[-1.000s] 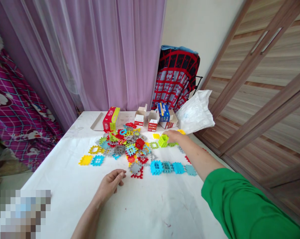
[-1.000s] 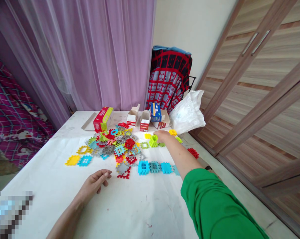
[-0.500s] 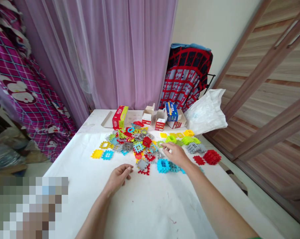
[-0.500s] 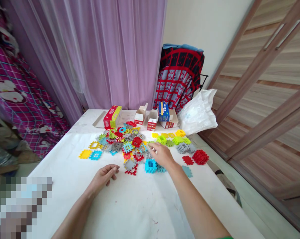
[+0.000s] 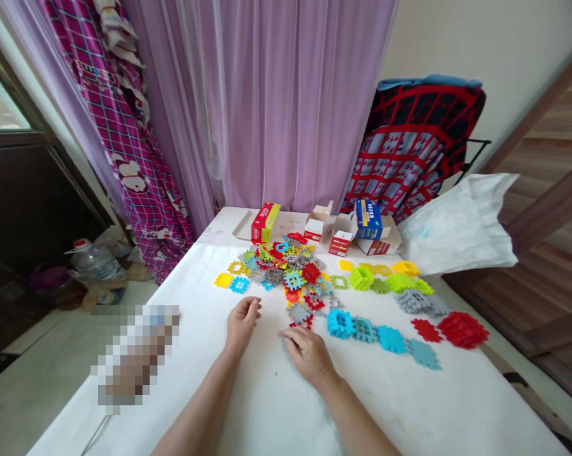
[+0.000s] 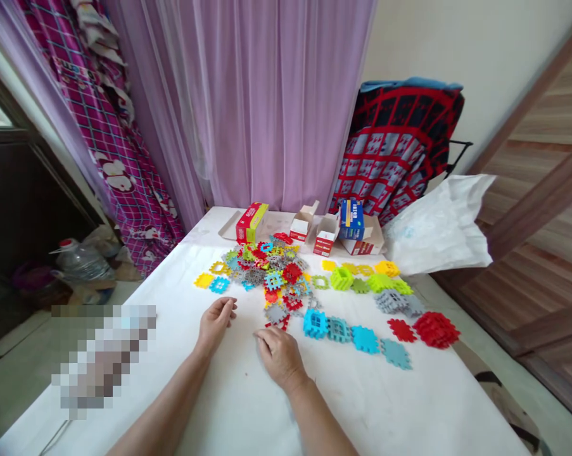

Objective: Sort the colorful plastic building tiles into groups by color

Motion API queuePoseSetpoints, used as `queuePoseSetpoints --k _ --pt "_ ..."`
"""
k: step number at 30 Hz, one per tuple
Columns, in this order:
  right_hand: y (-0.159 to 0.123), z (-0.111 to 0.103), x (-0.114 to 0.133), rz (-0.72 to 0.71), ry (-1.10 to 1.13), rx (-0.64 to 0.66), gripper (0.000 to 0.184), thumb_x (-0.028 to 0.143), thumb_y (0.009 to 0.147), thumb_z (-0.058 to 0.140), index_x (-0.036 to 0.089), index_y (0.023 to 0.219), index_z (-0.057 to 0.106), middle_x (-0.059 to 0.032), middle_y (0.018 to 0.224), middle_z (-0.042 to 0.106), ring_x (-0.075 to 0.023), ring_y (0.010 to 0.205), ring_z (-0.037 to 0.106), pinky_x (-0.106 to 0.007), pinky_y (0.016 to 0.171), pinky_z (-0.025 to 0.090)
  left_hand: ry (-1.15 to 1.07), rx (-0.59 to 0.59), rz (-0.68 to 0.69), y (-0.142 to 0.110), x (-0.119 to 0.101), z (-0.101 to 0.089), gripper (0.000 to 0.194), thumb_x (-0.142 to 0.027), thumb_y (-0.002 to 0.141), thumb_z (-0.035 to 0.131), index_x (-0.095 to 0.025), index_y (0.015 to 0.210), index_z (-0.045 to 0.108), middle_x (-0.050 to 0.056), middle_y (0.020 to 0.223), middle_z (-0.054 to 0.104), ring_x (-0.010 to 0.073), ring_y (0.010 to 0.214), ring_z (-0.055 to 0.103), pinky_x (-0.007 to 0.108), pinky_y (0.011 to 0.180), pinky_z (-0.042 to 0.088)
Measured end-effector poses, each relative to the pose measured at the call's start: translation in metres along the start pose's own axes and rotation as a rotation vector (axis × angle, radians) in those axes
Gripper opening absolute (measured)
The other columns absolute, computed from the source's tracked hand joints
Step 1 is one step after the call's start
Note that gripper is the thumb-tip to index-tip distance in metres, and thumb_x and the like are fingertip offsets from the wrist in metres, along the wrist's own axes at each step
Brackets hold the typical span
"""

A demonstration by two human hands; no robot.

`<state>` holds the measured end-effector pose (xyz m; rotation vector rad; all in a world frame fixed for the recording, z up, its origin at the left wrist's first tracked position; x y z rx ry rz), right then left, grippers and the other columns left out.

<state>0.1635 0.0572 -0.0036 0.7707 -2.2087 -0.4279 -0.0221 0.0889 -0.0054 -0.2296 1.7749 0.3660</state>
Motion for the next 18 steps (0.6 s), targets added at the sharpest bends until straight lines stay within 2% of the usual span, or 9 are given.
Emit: queuePoseSetpoints --k 6,9,11,12,14,18 --pt "0.0 0.002 -0.009 0.034 0.066 -0.016 0.026 0.014 0.085 0.046 0.021 0.092 0.07 -0.005 0.085 0.072 -0.0172 0.08 0.067 -0.027 0.074 0.051 0.183 -0.002 0.126 -0.001 0.0 -0.001 0.023 -0.041 0.08 0.055 -0.023 0.084 0.069 0.002 0.073 0.071 0.016 0.067 0.064 0.029 0.068 0.052" --pt "0.0 0.003 -0.009 0.039 0.082 -0.009 0.025 0.015 0.085 0.046 0.022 0.092 0.07 -0.0051 0.085 0.072 -0.0172 0.08 0.067 -0.027 0.074 0.052 0.33 -0.026 0.233 0.009 -0.006 -0.014 0.021 -0.032 0.079 0.06 -0.025 0.096 0.069 0.006 0.1 0.072 0.0224 0.098 0.063 0.037 0.093 0.046" --pt "0.0 0.003 -0.01 0.047 0.088 -0.005 0.025 0.016 0.085 0.046 0.022 0.091 0.07 -0.0052 0.085 0.072 -0.0175 0.079 0.067 -0.028 0.074 0.052 0.616 -0.043 0.34 0.019 -0.011 -0.025 0.034 -0.03 0.079 0.061 -0.023 0.112 0.064 0.011 0.125 0.063 0.0277 0.118 0.054 0.043 0.103 0.038" --pt "-0.001 0.003 -0.01 0.052 0.09 -0.003 0.025 0.016 0.085 0.046 0.023 0.091 0.07 -0.0054 0.085 0.072 -0.0178 0.079 0.067 -0.028 0.074 0.053 0.747 -0.059 0.327 0.026 -0.011 -0.031 0.043 -0.031 0.078 0.063 -0.02 0.119 0.061 0.014 0.132 0.058 0.0306 0.123 0.049 0.045 0.105 0.036" --pt "-0.001 0.003 -0.01 0.061 0.098 -0.003 0.026 0.016 0.085 0.045 0.023 0.09 0.07 -0.0055 0.086 0.072 -0.0184 0.08 0.067 -0.029 0.074 0.053 0.932 -0.02 0.256 0.038 -0.01 -0.04 0.05 -0.037 0.078 0.065 -0.017 0.123 0.059 0.017 0.133 0.057 0.0334 0.123 0.049 0.047 0.102 0.036" --pt "-0.001 0.002 -0.009 0.064 0.12 0.001 0.026 0.016 0.084 0.046 0.024 0.089 0.07 -0.0045 0.085 0.072 -0.018 0.079 0.067 -0.029 0.074 0.053 1.035 0.059 0.269 0.047 -0.014 -0.044 0.033 -0.042 0.083 0.059 -0.022 0.107 0.068 0.012 0.12 0.066 0.0328 0.118 0.052 0.048 0.102 0.034"
Point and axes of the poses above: each hand's wrist, its own y-axis towards the middle knuckle, its own z-axis out of the palm, x = y × z, the point moved 3 cm from there along y, towards the middle knuckle
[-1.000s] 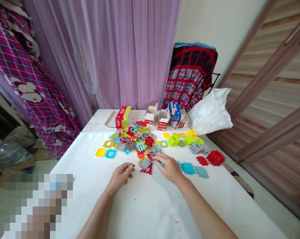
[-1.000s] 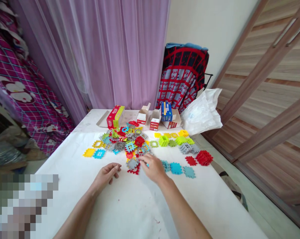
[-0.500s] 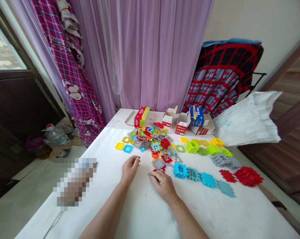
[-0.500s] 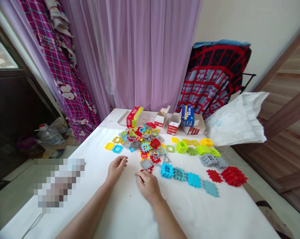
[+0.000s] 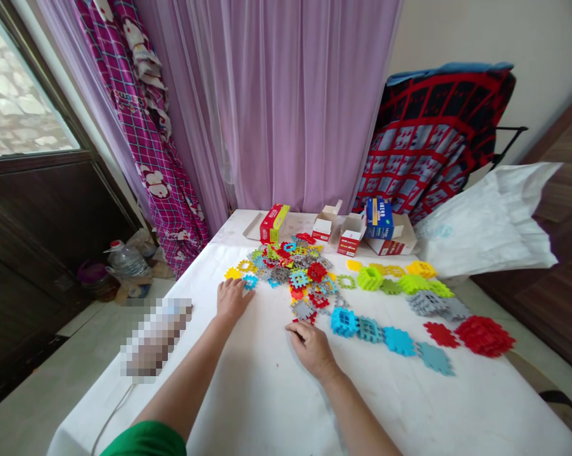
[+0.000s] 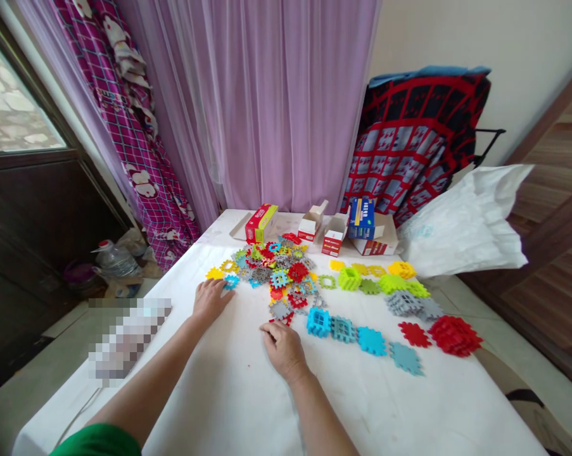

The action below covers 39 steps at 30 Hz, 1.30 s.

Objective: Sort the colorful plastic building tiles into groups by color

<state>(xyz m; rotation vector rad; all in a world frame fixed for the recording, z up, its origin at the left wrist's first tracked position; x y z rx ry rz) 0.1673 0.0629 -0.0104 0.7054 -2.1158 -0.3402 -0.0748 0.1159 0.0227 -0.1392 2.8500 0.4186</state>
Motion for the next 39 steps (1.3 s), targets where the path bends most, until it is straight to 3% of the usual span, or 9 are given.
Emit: queuePoseSetpoints --k 4,8,14,19,22,26,30,39 --pt "0.001 -0.002 0.001 -0.012 0.029 0.001 0.025 0.014 0.083 0.047 0.022 0.088 0.07 -0.0047 0.084 0.072 -0.0181 0.078 0.067 -0.028 0.072 0.052 -0.029 -0.01 0.058 -0.008 -0.014 -0.001 0.025 -0.037 0.085 0.056 -0.023 0.1 0.071 0.01 0.116 0.069 0.032 0.116 0.054 0.048 0.103 0.03" --pt "0.001 -0.003 0.001 -0.003 0.037 -0.002 0.025 0.014 0.082 0.047 0.022 0.088 0.071 -0.0049 0.083 0.072 -0.0181 0.078 0.067 -0.028 0.072 0.052 -0.092 0.007 0.094 -0.02 -0.028 0.004 0.027 -0.037 0.086 0.054 -0.023 0.104 0.069 0.008 0.114 0.071 0.0274 0.112 0.058 0.041 0.102 0.033" --pt "0.001 -0.003 0.001 0.006 0.048 -0.001 0.025 0.014 0.082 0.048 0.022 0.089 0.071 -0.0052 0.084 0.072 -0.0178 0.079 0.067 -0.027 0.073 0.052 -0.206 0.029 -0.021 -0.028 -0.033 0.011 0.042 -0.034 0.096 0.03 -0.019 0.09 0.069 0.006 0.082 0.074 0.0191 0.081 0.068 0.027 0.072 0.046" --pt "0.001 -0.003 0.0 0.009 0.066 -0.006 0.024 0.014 0.081 0.049 0.023 0.089 0.071 -0.0048 0.084 0.072 -0.0177 0.078 0.067 -0.028 0.073 0.052 -0.28 0.041 -0.084 -0.027 -0.033 0.013 0.043 -0.035 0.095 0.03 -0.02 0.08 0.068 0.001 0.076 0.075 0.0158 0.071 0.068 0.023 0.064 0.046" --pt "0.001 -0.004 0.0 0.01 0.067 -0.001 0.024 0.014 0.081 0.05 0.023 0.089 0.071 -0.0046 0.084 0.072 -0.0174 0.079 0.067 -0.027 0.073 0.052 -0.275 0.033 -0.069 -0.028 -0.033 0.013 0.04 -0.032 0.091 0.036 -0.021 0.074 0.07 0.003 0.077 0.075 0.0173 0.075 0.068 0.025 0.071 0.047" --pt "0.001 -0.005 0.0 0.014 0.055 0.025 0.025 0.013 0.081 0.05 0.024 0.09 0.071 -0.0043 0.085 0.072 -0.017 0.079 0.067 -0.026 0.073 0.052 -0.233 -0.026 -0.057 -0.03 -0.031 0.012 0.033 -0.033 0.087 0.044 -0.022 0.075 0.073 0.007 0.102 0.074 0.023 0.099 0.064 0.034 0.094 0.042" --pt "0.001 -0.005 -0.001 0.015 0.053 0.02 0.025 0.014 0.082 0.05 0.023 0.09 0.071 -0.0046 0.085 0.073 -0.0171 0.079 0.067 -0.027 0.073 0.052 -0.203 -0.074 -0.101 -0.031 -0.025 0.014 0.03 -0.031 0.083 0.046 -0.019 0.079 0.073 0.011 0.114 0.069 0.0273 0.107 0.061 0.04 0.098 0.04" --pt "0.0 -0.005 -0.001 0.01 0.061 0.018 0.025 0.013 0.081 0.05 0.024 0.091 0.071 -0.0039 0.086 0.073 -0.0172 0.08 0.068 -0.027 0.074 0.053 -0.226 -0.079 -0.073 -0.033 -0.023 0.012 0.038 -0.03 0.088 0.039 -0.021 0.07 0.07 0.007 0.086 0.074 0.0208 0.088 0.065 0.032 0.088 0.046"
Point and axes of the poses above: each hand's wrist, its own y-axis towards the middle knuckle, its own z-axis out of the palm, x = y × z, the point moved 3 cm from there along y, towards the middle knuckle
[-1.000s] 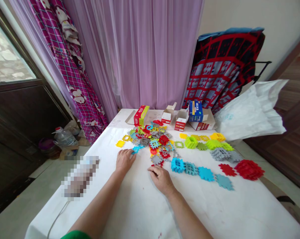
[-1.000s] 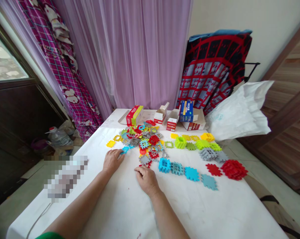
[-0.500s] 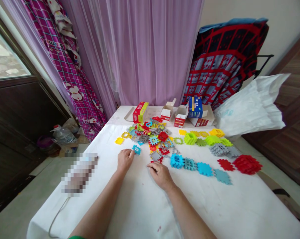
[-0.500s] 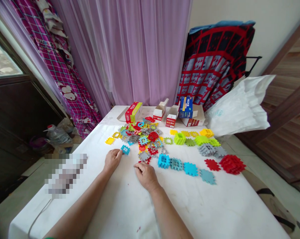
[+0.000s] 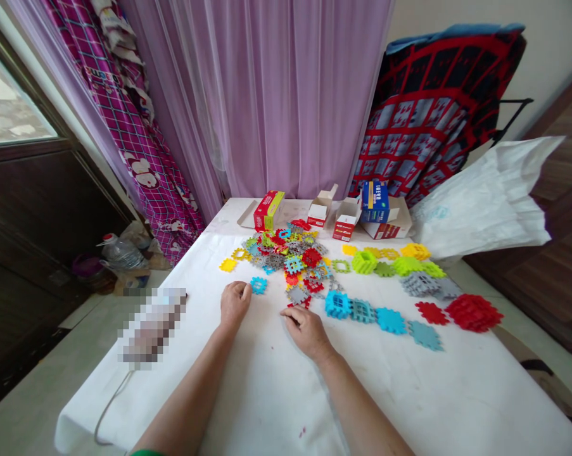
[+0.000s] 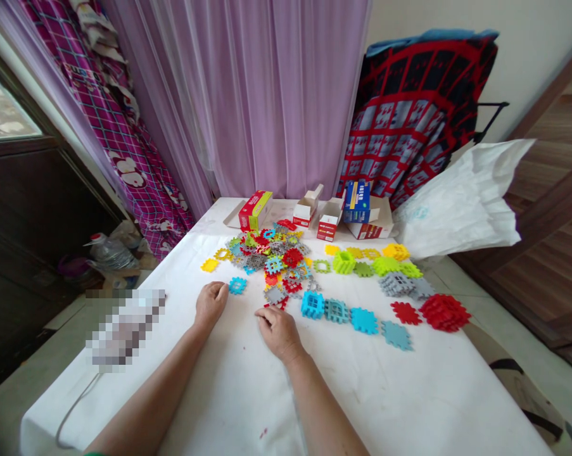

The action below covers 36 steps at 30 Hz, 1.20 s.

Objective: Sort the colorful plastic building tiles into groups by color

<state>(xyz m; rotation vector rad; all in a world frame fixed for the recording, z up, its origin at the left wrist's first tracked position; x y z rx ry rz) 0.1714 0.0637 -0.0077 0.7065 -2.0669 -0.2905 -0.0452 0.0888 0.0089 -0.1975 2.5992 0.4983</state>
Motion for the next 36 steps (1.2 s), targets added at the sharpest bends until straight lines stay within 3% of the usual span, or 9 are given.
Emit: queuePoseSetpoints --k 2,4,7,9,14,19,23,30,36 --pt "0.0 0.0 0.0 0.002 -0.002 0.004 0.025 0.013 0.081 0.051 0.024 0.091 0.071 -0.004 0.086 0.073 -0.0174 0.08 0.068 -0.027 0.075 0.053 -0.012 0.007 0.018 -0.001 -0.001 0.001 0.034 -0.032 0.087 0.041 -0.021 0.075 0.071 0.007 0.095 0.074 0.0213 0.094 0.065 0.033 0.09 0.046" --pt "0.0 0.0 0.0 0.003 -0.008 0.006 0.025 0.013 0.081 0.051 0.024 0.091 0.071 -0.004 0.087 0.073 -0.0175 0.081 0.068 -0.027 0.075 0.052 -0.009 0.025 0.049 -0.002 -0.003 0.003 0.026 -0.033 0.083 0.05 -0.022 0.094 0.071 0.008 0.117 0.069 0.025 0.113 0.058 0.037 0.099 0.042" --pt "0.0 0.0 0.0 0.005 -0.019 0.007 0.025 0.013 0.081 0.05 0.024 0.091 0.071 -0.0039 0.087 0.073 -0.0175 0.081 0.067 -0.028 0.075 0.052 0.047 0.137 0.121 -0.003 -0.005 0.01 0.052 -0.029 0.077 0.058 -0.024 0.129 0.056 0.008 0.14 0.054 0.0303 0.132 0.042 0.048 0.109 0.031" --pt "0.0 0.0 0.0 0.007 -0.022 0.008 0.025 0.012 0.081 0.05 0.023 0.091 0.071 -0.0042 0.087 0.073 -0.0177 0.082 0.067 -0.028 0.075 0.052 0.084 0.218 0.163 -0.003 -0.005 0.013 0.058 -0.027 0.078 0.056 -0.025 0.136 0.049 0.007 0.141 0.053 0.0299 0.133 0.041 0.05 0.11 0.028" --pt "0.0 0.0 0.001 0.011 -0.02 0.013 0.025 0.013 0.082 0.05 0.023 0.09 0.071 -0.0046 0.088 0.073 -0.0181 0.082 0.067 -0.028 0.075 0.052 0.09 0.188 0.216 -0.002 -0.006 0.01 0.048 -0.036 0.082 0.058 -0.023 0.128 0.055 0.01 0.127 0.062 0.0273 0.12 0.053 0.042 0.103 0.036" --pt "0.0 0.0 0.001 0.005 -0.02 0.014 0.026 0.013 0.082 0.049 0.023 0.091 0.071 -0.0048 0.087 0.072 -0.0183 0.082 0.067 -0.028 0.075 0.052 0.123 0.125 0.153 -0.007 -0.012 0.004 0.064 -0.056 0.078 0.062 -0.018 0.129 0.053 0.011 0.104 0.068 0.0285 0.104 0.058 0.041 0.092 0.041" --pt "0.0 0.0 0.0 0.005 -0.02 0.017 0.025 0.012 0.082 0.05 0.023 0.091 0.071 -0.0045 0.088 0.073 -0.0177 0.082 0.067 -0.027 0.076 0.051 0.134 0.132 0.15 -0.013 -0.016 0.001 0.068 -0.062 0.075 0.063 -0.021 0.128 0.053 0.008 0.099 0.068 0.0284 0.101 0.057 0.042 0.09 0.04" --pt "0.0 -0.001 0.002 0.001 -0.006 0.013 0.025 0.013 0.082 0.051 0.023 0.092 0.071 -0.0045 0.087 0.072 -0.018 0.082 0.067 -0.028 0.076 0.052 -0.04 0.254 0.257 -0.023 -0.013 -0.003 0.054 -0.042 0.079 0.063 -0.025 0.129 0.053 0.003 0.095 0.071 0.0243 0.103 0.058 0.042 0.099 0.035" --pt "0.0 -0.001 0.001 0.003 -0.014 0.008 0.025 0.013 0.082 0.05 0.023 0.092 0.071 -0.0046 0.088 0.073 -0.0179 0.082 0.067 -0.028 0.076 0.052 -0.056 0.334 0.309 -0.02 -0.015 -0.008 0.037 -0.033 0.079 0.06 -0.025 0.115 0.065 0.001 0.079 0.072 0.0216 0.095 0.061 0.038 0.097 0.037"
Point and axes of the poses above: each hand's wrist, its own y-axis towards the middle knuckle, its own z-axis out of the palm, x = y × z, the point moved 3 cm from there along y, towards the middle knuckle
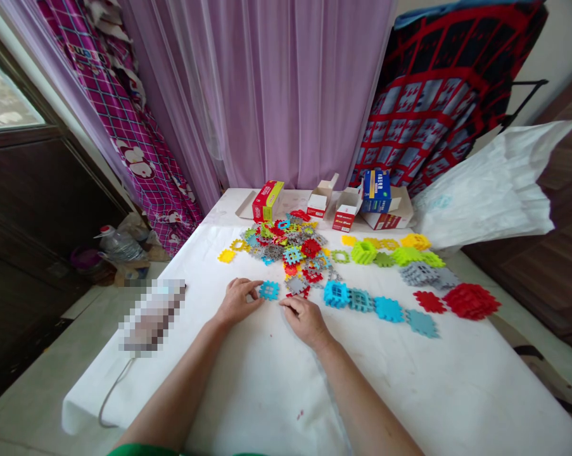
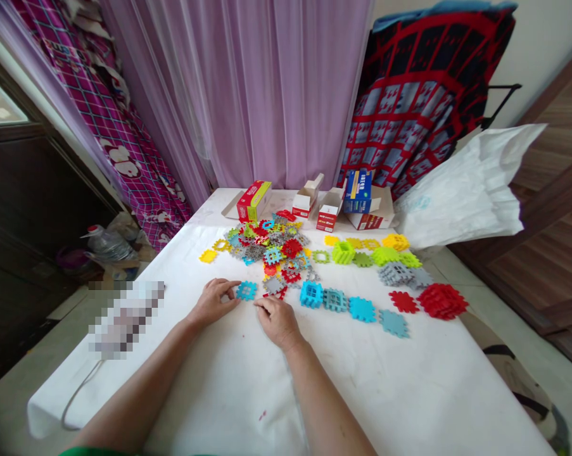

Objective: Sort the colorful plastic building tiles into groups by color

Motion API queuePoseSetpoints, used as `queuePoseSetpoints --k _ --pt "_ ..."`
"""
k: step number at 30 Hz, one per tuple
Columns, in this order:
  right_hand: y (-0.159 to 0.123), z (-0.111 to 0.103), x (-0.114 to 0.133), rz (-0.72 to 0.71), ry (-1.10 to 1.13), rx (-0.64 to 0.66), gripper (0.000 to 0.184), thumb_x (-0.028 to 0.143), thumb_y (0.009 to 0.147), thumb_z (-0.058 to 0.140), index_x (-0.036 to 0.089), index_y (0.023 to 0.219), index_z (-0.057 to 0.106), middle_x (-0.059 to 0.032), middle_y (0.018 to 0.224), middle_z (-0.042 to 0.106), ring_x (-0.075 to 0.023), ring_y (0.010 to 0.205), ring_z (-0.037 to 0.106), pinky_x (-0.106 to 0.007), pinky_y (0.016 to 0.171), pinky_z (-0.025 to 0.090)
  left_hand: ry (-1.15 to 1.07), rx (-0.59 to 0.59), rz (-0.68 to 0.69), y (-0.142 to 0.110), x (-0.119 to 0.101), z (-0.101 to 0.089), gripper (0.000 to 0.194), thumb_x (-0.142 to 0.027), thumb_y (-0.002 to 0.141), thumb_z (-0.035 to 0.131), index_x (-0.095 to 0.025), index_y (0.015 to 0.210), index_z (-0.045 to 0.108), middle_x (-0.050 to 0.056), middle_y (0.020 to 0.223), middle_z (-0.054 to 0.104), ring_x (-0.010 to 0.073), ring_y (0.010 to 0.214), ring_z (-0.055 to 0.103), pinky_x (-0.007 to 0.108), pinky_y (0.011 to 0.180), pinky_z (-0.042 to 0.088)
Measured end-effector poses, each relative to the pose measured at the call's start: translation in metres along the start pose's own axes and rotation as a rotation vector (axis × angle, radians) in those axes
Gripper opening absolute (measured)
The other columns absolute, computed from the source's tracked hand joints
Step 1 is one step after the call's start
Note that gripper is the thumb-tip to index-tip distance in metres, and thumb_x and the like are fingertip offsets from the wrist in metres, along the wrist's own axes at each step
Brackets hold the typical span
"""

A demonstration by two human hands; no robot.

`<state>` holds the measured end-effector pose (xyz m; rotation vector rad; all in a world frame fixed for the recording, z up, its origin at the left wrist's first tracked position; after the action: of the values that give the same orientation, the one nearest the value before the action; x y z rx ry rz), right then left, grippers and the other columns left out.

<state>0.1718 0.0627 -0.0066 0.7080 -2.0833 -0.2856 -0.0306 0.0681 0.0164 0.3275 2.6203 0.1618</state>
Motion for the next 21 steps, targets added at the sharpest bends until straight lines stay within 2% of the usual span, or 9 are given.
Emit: queuePoseSetpoints --k 2,6,10,13,15,17,18,21 --pt "-0.001 0.0 -0.001 -0.001 0.0 -0.005 0.025 0.013 0.082 0.051 0.023 0.092 0.071 -0.0046 0.088 0.073 -0.0178 0.082 0.067 -0.028 0.076 0.052 0.047 0.009 -0.01 0.004 -0.003 -0.002 0.036 -0.036 0.079 0.061 -0.024 0.113 0.067 0.002 0.079 0.071 0.0216 0.091 0.061 0.038 0.093 0.039" --pt "-0.001 0.0 0.0 -0.005 -0.006 -0.016 0.025 0.013 0.082 0.051 0.023 0.092 0.071 -0.0045 0.087 0.072 -0.0176 0.081 0.067 -0.028 0.075 0.052 0.147 0.029 -0.059 0.013 -0.013 -0.005 0.05 -0.043 0.076 0.065 -0.024 0.122 0.062 0.002 0.079 0.071 0.0249 0.092 0.061 0.041 0.091 0.04" --pt "-0.001 0.0 0.001 0.001 -0.045 -0.011 0.024 0.014 0.083 0.051 0.023 0.091 0.071 -0.0041 0.086 0.072 -0.0174 0.082 0.067 -0.027 0.076 0.052 0.215 0.026 -0.082 0.021 -0.019 -0.005 0.043 -0.05 0.073 0.067 -0.026 0.109 0.068 0.003 0.078 0.071 0.0266 0.091 0.062 0.043 0.092 0.038" --pt "-0.001 -0.001 0.002 -0.004 -0.07 -0.015 0.024 0.015 0.084 0.049 0.023 0.092 0.071 -0.0043 0.087 0.072 -0.0174 0.083 0.067 -0.028 0.077 0.052 0.143 0.008 -0.063 0.021 -0.016 -0.002 0.043 -0.051 0.07 0.07 -0.026 0.105 0.069 0.004 0.081 0.071 0.0274 0.093 0.061 0.042 0.09 0.041" --pt "-0.001 -0.001 0.003 -0.011 -0.077 -0.03 0.025 0.015 0.085 0.048 0.023 0.094 0.07 -0.0047 0.089 0.072 -0.0176 0.084 0.067 -0.028 0.078 0.052 0.001 -0.015 -0.026 0.019 -0.009 0.001 0.045 -0.048 0.068 0.072 -0.026 0.107 0.068 0.003 0.084 0.072 0.0262 0.095 0.062 0.04 0.09 0.043" --pt "-0.002 -0.001 0.003 -0.012 -0.083 -0.053 0.025 0.016 0.085 0.048 0.023 0.095 0.069 -0.0049 0.09 0.072 -0.0177 0.085 0.067 -0.028 0.079 0.052 -0.24 -0.101 -0.056 0.016 0.004 0.002 0.044 -0.049 0.067 0.071 -0.026 0.105 0.069 0.002 0.083 0.073 0.0229 0.089 0.065 0.036 0.087 0.046" --pt "-0.002 -0.001 0.003 -0.008 -0.09 -0.067 0.025 0.016 0.085 0.047 0.023 0.096 0.069 -0.0048 0.09 0.072 -0.0176 0.085 0.067 -0.028 0.078 0.053 -0.368 -0.172 -0.114 0.014 0.012 0.002 0.041 -0.051 0.07 0.068 -0.025 0.101 0.07 0.002 0.081 0.073 0.021 0.084 0.066 0.034 0.083 0.048" --pt "-0.001 -0.004 0.004 0.012 -0.145 -0.105 0.026 0.016 0.085 0.046 0.023 0.097 0.069 -0.0047 0.09 0.072 -0.0171 0.083 0.066 -0.028 0.077 0.052 -0.567 -0.401 -0.323 0.008 0.039 0.001 0.044 -0.056 0.083 0.046 -0.02 0.092 0.069 0.004 0.076 0.072 0.0186 0.074 0.068 0.03 0.073 0.052"
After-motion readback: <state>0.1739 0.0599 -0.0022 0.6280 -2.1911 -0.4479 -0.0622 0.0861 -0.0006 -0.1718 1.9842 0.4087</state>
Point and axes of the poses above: each hand's wrist, its own y-axis towards the middle knuckle, its own z-axis out of the palm, x = y × z, the point moved 3 cm from there along y, towards the middle knuckle
